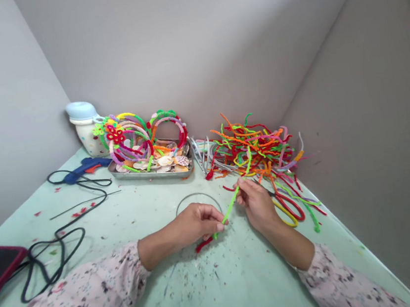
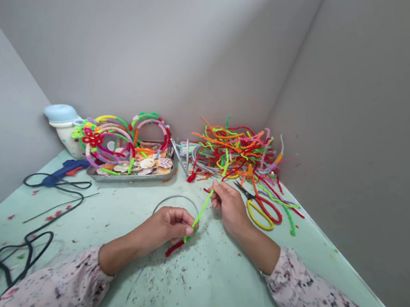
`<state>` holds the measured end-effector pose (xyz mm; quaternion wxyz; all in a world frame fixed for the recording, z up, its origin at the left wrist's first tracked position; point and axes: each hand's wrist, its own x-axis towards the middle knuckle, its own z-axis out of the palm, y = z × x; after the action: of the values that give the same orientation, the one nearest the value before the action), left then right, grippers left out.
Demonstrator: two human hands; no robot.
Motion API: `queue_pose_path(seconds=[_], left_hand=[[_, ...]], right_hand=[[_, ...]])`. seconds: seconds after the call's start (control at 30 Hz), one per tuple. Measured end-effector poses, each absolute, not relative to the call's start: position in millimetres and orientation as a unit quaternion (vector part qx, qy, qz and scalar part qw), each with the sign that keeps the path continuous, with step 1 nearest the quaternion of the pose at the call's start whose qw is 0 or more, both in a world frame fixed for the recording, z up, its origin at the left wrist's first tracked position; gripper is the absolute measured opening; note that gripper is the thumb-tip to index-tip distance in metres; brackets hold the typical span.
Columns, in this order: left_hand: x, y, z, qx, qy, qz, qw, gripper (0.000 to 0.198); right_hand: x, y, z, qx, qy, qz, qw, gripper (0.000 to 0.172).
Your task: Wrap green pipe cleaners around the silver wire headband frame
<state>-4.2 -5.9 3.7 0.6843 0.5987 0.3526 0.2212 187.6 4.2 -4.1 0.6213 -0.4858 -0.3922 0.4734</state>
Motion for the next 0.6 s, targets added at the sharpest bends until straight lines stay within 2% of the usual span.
queue_pose_path(seconds=[0.23, 0.5, 0.6], left_hand=[[-1.9, -8.6, 4.4, 0.554, 0.338, 0.244, 0.721, 0.026], [-1.4, -7.2, 2.3, 0.534, 0.326, 0.265, 0.734, 0.028], [-2.1, -7.6, 4.5, 0.538, 0.318, 0.264, 0.734, 0.026]], right_hand=[[189.6, 5.0, -0.8, -0.463, -0.398, 0.493, 0.62, 0.029], [183.0, -7.3, -5.2, -0.418, -0.54, 0.556, 0.474, 0.026], [183.0, -9.2, -4.6, -0.429, -0.556, 0.548, 0.454, 0.025]])
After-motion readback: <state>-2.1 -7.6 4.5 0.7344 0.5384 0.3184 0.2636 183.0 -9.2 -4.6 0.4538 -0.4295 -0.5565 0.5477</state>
